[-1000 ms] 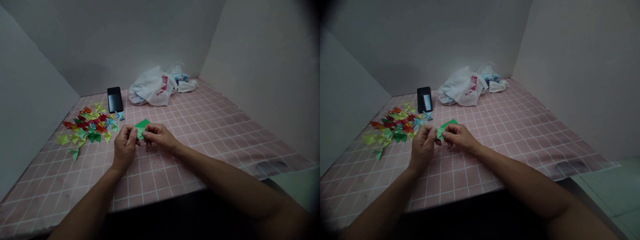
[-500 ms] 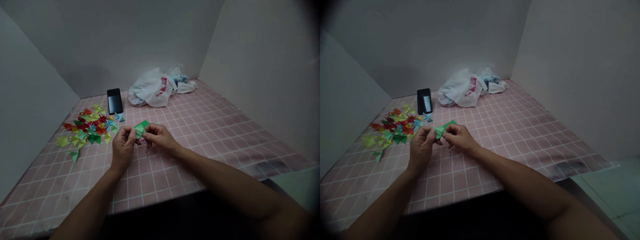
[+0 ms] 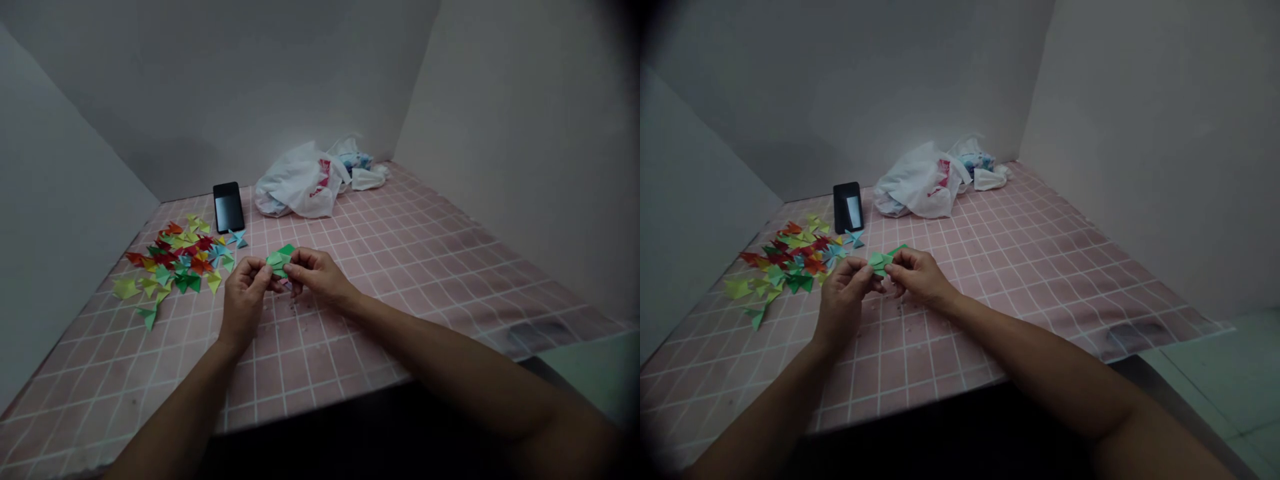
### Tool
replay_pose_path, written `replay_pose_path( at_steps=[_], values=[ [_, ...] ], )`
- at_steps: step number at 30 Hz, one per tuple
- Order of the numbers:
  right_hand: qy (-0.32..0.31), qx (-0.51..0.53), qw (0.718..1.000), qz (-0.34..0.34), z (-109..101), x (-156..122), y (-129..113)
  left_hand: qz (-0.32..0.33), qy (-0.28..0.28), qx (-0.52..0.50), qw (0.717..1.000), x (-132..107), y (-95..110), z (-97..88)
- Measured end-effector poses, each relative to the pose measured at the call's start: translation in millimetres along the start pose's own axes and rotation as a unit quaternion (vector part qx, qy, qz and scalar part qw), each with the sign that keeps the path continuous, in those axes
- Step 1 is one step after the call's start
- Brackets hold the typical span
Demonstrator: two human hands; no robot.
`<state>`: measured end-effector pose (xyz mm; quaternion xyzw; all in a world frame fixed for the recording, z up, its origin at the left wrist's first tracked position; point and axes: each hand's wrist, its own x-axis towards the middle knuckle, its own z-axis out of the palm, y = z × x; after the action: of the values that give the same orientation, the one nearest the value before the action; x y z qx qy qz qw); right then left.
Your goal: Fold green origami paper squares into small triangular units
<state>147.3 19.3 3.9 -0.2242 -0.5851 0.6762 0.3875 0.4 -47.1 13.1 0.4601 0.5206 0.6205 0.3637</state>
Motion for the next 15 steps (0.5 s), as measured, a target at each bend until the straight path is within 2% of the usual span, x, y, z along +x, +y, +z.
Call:
replay_pose_path(
  at_steps=[9, 15],
  values=[
    [0.011, -0.018, 1.0, 0.016, 1.6, 0.5, -3.5, -0.027, -0.018, 0.007, 0.999, -1.5, -0.9, -0.5],
    [0.013, -0.028, 0.999, 0.018, 2.5, -0.4, -3.0, -0.025, -0.008, 0.02, 0.999, 0.0, 2.9, 0.1]
  ],
)
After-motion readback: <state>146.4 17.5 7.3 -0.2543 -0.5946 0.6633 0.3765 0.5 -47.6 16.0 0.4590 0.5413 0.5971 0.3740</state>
